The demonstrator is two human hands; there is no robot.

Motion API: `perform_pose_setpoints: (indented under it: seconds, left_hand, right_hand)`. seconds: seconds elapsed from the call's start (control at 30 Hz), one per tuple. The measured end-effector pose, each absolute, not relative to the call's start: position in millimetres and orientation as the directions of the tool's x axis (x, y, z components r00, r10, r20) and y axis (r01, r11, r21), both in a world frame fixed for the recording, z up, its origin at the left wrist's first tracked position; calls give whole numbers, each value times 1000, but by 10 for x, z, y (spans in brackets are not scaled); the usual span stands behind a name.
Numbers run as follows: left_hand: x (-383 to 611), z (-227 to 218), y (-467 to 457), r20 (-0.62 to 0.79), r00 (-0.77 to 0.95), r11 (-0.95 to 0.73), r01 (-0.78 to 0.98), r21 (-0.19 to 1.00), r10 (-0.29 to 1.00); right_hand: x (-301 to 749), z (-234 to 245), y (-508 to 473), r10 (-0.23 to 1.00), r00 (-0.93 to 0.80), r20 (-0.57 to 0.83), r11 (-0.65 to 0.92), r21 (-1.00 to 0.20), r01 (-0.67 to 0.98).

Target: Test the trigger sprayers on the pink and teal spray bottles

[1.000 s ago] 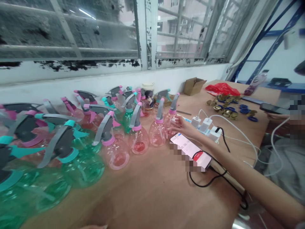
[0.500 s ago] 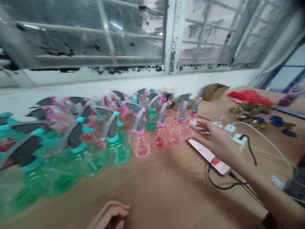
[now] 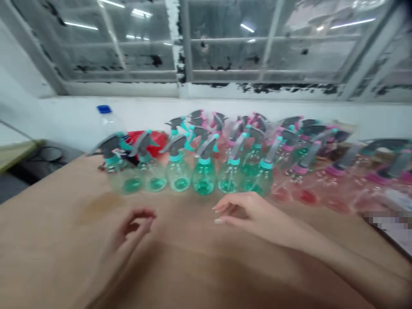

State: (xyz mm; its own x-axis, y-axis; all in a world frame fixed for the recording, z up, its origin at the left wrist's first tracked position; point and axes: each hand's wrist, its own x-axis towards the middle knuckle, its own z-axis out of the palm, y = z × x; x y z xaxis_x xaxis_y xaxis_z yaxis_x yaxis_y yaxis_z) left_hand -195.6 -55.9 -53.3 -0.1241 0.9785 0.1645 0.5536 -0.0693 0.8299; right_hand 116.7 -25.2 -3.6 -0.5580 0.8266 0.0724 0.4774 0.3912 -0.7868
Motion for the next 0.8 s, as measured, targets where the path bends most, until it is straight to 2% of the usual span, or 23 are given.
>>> perform_pose_setpoints:
  seconds: [0.07,0.2,0.3,0.6,0.8]
  left_hand:
    - [-2232,-432,-435,264,-216,-113,534,838,940]
    - [-2654,-336,-200,391,-387,-93,600,794,835]
    - [-2817,-300,-25,448,-417,-76,660,747,791]
    - [-2880,-227,518,453,-211,-115,798,592,866]
    - [-3070,-169,256,427,-230,-47,836,547,875]
  right_hand:
    - [841,-97,-204,784,-614,88,428,-794,432]
    - [285,-137,-151,736,-670,101,425,-839,340]
    - [-17,-118,-146,717,-687,120,428,-854,297]
    - [-395,-404,-241,657,-750,78,439,-849,296]
    - [-265,-517,-261,673,-737,60,403,-866,296]
